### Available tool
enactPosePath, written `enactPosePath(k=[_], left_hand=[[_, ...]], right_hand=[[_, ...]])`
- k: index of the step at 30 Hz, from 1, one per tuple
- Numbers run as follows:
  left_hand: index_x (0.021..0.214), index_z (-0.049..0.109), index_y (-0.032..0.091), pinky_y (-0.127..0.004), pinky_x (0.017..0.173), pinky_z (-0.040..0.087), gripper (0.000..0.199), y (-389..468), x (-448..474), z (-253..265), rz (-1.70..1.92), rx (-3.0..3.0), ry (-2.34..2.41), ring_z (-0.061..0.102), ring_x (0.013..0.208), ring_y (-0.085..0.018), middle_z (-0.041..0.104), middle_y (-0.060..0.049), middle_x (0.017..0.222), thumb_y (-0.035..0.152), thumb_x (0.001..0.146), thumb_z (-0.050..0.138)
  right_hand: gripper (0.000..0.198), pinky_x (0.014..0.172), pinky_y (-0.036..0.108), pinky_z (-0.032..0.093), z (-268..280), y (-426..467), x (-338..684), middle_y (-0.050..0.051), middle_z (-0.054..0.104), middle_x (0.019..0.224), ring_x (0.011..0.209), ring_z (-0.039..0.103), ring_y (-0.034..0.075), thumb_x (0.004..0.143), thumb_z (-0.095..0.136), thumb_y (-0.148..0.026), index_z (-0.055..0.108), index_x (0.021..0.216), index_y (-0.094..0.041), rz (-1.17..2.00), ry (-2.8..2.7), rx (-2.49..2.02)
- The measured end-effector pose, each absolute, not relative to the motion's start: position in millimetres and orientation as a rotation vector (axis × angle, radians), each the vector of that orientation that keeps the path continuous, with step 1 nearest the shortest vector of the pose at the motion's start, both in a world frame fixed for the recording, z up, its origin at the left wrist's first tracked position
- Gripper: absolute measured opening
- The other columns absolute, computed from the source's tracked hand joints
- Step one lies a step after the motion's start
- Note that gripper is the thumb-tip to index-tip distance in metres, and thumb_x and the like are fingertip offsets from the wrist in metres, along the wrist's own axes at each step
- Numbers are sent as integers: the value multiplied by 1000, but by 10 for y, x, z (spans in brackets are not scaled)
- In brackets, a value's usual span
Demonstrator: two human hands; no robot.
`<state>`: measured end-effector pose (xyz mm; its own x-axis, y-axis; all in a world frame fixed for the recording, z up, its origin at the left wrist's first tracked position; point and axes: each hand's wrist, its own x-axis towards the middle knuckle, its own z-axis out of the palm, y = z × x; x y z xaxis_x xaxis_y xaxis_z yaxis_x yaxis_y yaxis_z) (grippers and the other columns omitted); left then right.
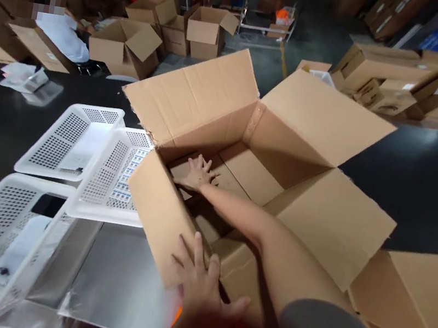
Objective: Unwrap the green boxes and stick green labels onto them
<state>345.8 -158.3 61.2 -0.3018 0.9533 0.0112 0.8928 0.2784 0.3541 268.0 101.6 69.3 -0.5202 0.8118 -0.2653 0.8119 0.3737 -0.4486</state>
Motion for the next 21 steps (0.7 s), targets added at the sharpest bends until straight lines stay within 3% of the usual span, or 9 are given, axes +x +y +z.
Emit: enactPosePath(k=[3, 5, 11, 15, 21], left_hand=[[112, 71, 15, -84, 109, 11, 82, -1606, 3414, 645, 431, 1785, 2350, 1, 147, -63, 36, -25, 160, 70, 52, 79], [110, 70, 15, -84, 109, 13, 86, -1618, 3390, 672, 430, 1795, 2344, -2, 148, -62, 34, -26, 160, 73, 48, 79], [109, 66, 15, -84, 108, 15, 83, -1638, 3312, 723, 332, 1829, 2333, -6, 148, -61, 31, -28, 159, 67, 47, 84], [111, 65, 13, -85, 107, 14, 80, -1660, 3269, 729, 319, 1870, 2285, -10, 148, -61, 25, -30, 160, 67, 55, 81], [114, 63, 14, -84, 108, 11, 79, -1686, 3222, 744, 280, 1839, 2256, -16, 148, -58, 24, -28, 161, 68, 59, 78]], right_hand=[[116, 102, 88, 20, 622, 1043, 2653, 16, 2, 169, 149, 4, 55, 70, 72, -76, 21, 162, -27, -912, 2492, 1597], [122, 104, 87, 18, 614, 1066, 2649, 14, -4, 169, 150, -1, 52, 66, 74, -74, 16, 162, -26, -919, 2504, 1580], [100, 98, 89, 26, 613, 1102, 2624, 11, 22, 166, 149, 11, 49, 69, 75, -63, 34, 155, -33, -946, 2725, 1428], [91, 95, 90, 27, 604, 1116, 2616, 14, 28, 161, 145, 18, 51, 69, 78, -59, 45, 149, -30, -928, 2750, 1380], [85, 93, 91, 26, 656, 1125, 2627, 15, 35, 157, 145, 16, 52, 70, 80, -52, 49, 145, -27, -1031, 2772, 1394]])
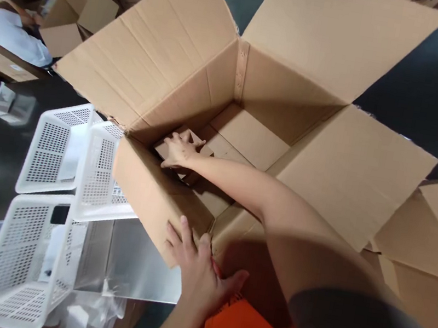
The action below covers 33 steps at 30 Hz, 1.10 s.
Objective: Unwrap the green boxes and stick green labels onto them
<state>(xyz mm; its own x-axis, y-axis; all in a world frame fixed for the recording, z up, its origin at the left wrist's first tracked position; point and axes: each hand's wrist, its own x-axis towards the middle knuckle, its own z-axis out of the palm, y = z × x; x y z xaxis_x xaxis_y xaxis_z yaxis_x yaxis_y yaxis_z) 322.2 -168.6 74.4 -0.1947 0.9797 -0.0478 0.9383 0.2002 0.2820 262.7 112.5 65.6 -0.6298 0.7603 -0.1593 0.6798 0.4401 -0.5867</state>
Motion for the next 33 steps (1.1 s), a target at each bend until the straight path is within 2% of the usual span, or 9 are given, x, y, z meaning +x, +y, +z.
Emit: enactPosePath(k=[5, 9, 13, 16, 21, 25, 29, 31, 33], left_hand=[[116, 61, 15, -83, 111, 7, 85, -1695, 3161, 737, 227, 1827, 2237, -18, 148, -57, 17, -26, 164, 74, 57, 76], [119, 62, 16, -81, 113, 3, 87, -1697, 3142, 742, 157, 1784, 2213, -23, 147, -55, 13, -23, 166, 77, 58, 74], [121, 62, 16, -81, 114, 5, 88, -1687, 3147, 768, 102, 1711, 2214, -22, 147, -56, 17, -21, 167, 75, 57, 76], [122, 62, 17, -81, 113, 8, 86, -1684, 3151, 772, 93, 1707, 2210, -20, 148, -56, 15, -20, 167, 74, 58, 75], [122, 61, 17, -83, 111, 9, 88, -1690, 3171, 744, 131, 1758, 2217, -19, 148, -57, 12, -21, 167, 77, 58, 74], [118, 61, 18, -84, 111, 7, 96, -1703, 3180, 698, 187, 1779, 2225, -18, 148, -58, 20, -24, 165, 81, 48, 76], [118, 63, 19, -83, 111, 9, 88, -1729, 3158, 622, 237, 1776, 2238, -15, 149, -57, 21, -23, 166, 69, 48, 83], [120, 63, 19, -83, 111, 9, 86, -1738, 3146, 592, 282, 1760, 2221, -14, 149, -57, 17, -23, 167, 69, 52, 81], [122, 64, 17, -82, 113, 9, 86, -1725, 3143, 575, 354, 1747, 2224, -10, 150, -56, 16, -24, 167, 71, 55, 78]], right_hand=[[81, 95, 91, 27, 638, 1114, 2625, 15, 35, 157, 145, 15, 55, 71, 77, -36, 50, 146, -24, 848, -2679, -1203], [85, 102, 88, 23, 555, 1153, 2655, 11, 30, 162, 147, 10, 54, 72, 79, -36, 47, 150, -30, 801, -2747, -1186], [72, 102, 84, 29, 552, 1201, 2662, 5, 35, 160, 146, 19, 49, 74, 79, -32, 55, 142, -39, 807, -2760, -1187], [72, 97, 84, 36, 612, 1182, 2614, 10, 42, 153, 142, 25, 51, 73, 81, -31, 57, 140, -36, 795, -2790, -1268], [83, 98, 92, 16, 615, 1151, 2547, 10, 25, 164, 148, 11, 52, 80, 76, -39, 38, 154, -42, 732, -2864, -1138], [73, 104, 89, 7, 477, 1191, 2508, 5, 20, 168, 152, 7, 47, 83, 73, -40, 44, 150, -42, 730, -2940, -1096], [71, 107, 80, -14, 284, 1203, 2514, 0, 16, 168, 154, -2, 40, 87, 64, -51, 39, 152, -42, 748, -2859, -1055], [66, 110, 75, -15, 263, 1177, 2557, -2, 19, 167, 155, -1, 37, 87, 60, -55, 43, 150, -42, 793, -2798, -1069], [60, 117, 68, -4, 333, 1133, 2626, -3, 32, 163, 155, 10, 33, 84, 62, -58, 54, 141, -43, 817, -2712, -1164]])
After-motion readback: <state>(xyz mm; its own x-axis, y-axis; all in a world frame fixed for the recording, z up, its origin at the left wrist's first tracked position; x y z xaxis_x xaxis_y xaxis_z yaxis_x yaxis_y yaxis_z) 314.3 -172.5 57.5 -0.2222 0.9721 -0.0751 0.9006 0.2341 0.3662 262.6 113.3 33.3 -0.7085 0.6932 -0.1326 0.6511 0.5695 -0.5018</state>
